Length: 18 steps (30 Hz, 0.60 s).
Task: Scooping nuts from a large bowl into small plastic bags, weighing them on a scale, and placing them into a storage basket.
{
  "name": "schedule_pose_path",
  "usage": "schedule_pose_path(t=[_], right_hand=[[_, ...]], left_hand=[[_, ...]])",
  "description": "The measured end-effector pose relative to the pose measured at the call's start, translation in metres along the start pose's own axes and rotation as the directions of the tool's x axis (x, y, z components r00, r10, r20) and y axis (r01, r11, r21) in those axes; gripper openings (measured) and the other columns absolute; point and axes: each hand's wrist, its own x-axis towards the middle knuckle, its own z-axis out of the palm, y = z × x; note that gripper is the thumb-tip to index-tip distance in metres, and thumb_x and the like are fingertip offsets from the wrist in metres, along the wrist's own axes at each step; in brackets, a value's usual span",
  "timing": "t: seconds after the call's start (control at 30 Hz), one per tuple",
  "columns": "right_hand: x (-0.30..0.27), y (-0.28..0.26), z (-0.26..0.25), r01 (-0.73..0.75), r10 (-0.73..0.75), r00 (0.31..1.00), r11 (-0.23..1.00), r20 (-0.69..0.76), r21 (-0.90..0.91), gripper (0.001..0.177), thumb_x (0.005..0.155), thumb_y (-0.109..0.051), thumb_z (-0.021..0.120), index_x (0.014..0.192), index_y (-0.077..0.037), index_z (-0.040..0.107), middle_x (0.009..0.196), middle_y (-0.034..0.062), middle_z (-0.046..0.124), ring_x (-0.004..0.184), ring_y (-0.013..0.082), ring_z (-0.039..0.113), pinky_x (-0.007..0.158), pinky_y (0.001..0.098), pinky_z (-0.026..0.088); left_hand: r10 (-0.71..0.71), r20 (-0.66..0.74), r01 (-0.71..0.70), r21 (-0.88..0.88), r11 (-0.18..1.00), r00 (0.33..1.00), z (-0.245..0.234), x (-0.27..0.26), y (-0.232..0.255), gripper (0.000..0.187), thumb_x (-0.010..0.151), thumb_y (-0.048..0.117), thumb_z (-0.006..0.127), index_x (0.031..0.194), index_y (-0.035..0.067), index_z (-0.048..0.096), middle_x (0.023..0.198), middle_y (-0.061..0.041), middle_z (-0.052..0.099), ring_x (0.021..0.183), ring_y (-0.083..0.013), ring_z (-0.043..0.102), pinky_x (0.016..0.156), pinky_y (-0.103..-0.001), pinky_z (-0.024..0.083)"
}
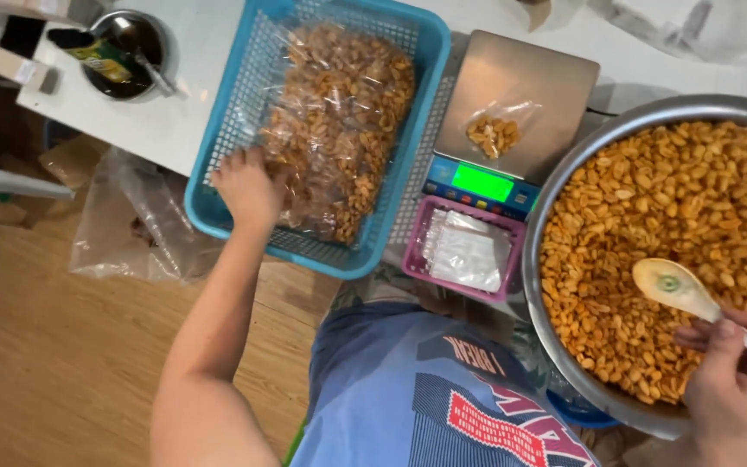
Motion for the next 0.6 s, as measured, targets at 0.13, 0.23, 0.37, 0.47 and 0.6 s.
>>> schedule_pose_path(t=[0.13,0.23,0.37,0.47,0.6], right_hand=[[-0.024,0.032,-0.041,-0.415,0.416,0.909,0.904,-0.018,-0.104,0.027,0.140,-0.017,0.053,0.136,0.010,0.055,0.089,0.0251,0.065,0.075,0.0290,0.066,0.072,0.0399,0.054],[-0.031,0.036,-0.056,-0.563,0.643,0.764,0.702,0.049,-0.436,0.036,0.122,-0.029,0.066,0.109,0.004,0.075,0.083,0.0250,0.075,0.071,0.0349,0.072,0.062,0.0452,0.054],[-0.011,0.024,-0.003,-0.587,0.782,0.600,0.573,0.169,-0.571,0.043,0.109,-0.038,0.051,0.092,-0.004,0.070,0.075,0.0191,0.077,0.079,0.0339,0.073,0.075,0.0440,0.052],[0.001,-0.005,0.006,-0.676,0.746,0.656,0.649,0.115,-0.349,0.032,0.112,-0.029,0.053,0.107,-0.003,0.070,0.077,0.0153,0.076,0.073,0.0281,0.075,0.070,0.0390,0.058],[0.015,-0.019,-0.010,-0.625,0.823,0.539,0.533,0.179,-0.570,0.042,0.111,-0.035,0.048,0.107,0.000,0.070,0.074,0.0189,0.080,0.080,0.0339,0.079,0.082,0.0444,0.057]], left_hand=[[-0.090,-0.023,0.092,0.132,0.987,0.996,-0.032,0.010,0.035,0.083,0.067,0.063,0.084,0.131,0.014,0.063,0.139,-0.025,0.048,0.121,-0.0484,0.046,0.091,-0.064,0.037],[0.107,-0.258,-0.137,-0.098,0.986,0.960,-0.082,-0.001,0.099,0.056,0.091,0.038,0.076,0.120,-0.005,0.056,0.121,-0.031,0.051,0.100,-0.0492,0.048,0.083,-0.058,0.038],[0.498,-0.001,-0.309,-0.785,0.537,0.867,-0.074,-0.044,0.194,0.009,0.094,0.014,0.064,0.098,0.011,0.072,0.094,-0.010,0.075,0.086,-0.0311,0.069,0.080,-0.044,0.050],[0.700,0.101,-0.400,-0.760,0.513,0.707,-0.040,-0.073,0.239,0.021,0.089,0.021,0.068,0.105,0.008,0.069,0.104,-0.014,0.072,0.097,-0.0370,0.065,0.082,-0.048,0.050],[0.782,0.181,-0.556,-0.610,0.565,0.596,-0.017,-0.083,0.269,0.044,0.074,0.022,0.083,0.112,0.006,0.070,0.115,-0.016,0.067,0.109,-0.0397,0.060,0.087,-0.054,0.049]])
